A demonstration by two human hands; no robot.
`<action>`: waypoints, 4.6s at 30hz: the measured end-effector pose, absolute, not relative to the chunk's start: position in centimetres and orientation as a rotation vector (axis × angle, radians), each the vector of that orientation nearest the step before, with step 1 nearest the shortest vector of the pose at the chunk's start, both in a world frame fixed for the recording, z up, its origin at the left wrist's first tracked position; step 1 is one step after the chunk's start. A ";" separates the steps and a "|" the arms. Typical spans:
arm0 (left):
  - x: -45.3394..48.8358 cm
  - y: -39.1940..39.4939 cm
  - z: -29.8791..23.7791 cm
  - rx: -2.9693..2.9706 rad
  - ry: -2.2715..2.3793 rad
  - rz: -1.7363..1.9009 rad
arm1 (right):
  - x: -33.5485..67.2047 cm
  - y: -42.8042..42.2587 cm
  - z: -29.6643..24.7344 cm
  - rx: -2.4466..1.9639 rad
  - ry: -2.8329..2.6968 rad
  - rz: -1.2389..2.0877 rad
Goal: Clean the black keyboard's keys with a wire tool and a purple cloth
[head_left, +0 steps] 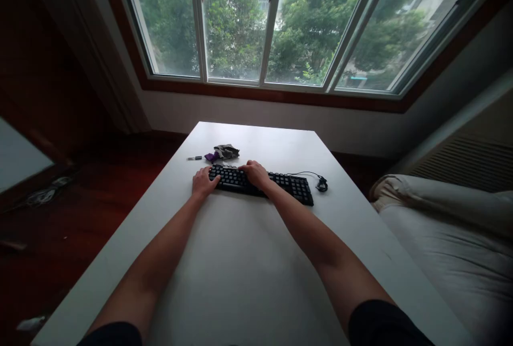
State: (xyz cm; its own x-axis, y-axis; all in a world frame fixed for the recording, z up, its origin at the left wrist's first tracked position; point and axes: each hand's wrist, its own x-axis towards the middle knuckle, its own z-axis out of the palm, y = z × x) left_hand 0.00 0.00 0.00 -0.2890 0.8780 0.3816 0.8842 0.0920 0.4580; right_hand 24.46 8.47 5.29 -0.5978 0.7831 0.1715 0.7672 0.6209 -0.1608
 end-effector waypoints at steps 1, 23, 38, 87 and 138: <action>0.1 -0.1 0.1 -1.873 -2.296 -0.982 | 23.8 8.2 5.5 -1.285 -2.623 0.102; 6.1 -1.8 0.7 -2.418 -1.787 -0.767 | 32.9 7.6 4.0 -1.554 -2.321 0.065; 6.2 -1.7 1.1 -2.406 -1.748 -0.766 | 28.2 6.4 3.6 -1.495 -2.212 -0.034; 6.3 -1.7 0.8 -2.471 -1.693 -0.708 | 34.2 7.9 3.5 -1.918 -1.937 -0.093; 6.2 -1.5 0.4 -2.452 -1.681 -0.718 | 40.8 7.3 2.6 -1.816 -1.950 -0.123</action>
State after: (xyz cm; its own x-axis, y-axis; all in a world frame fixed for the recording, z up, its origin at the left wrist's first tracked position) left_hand 6.21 -1.49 0.38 0.2869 0.8603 0.4215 0.8995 -0.3933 0.1905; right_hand 40.81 7.30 2.56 -0.0142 0.9194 0.3930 0.9614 0.1205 -0.2472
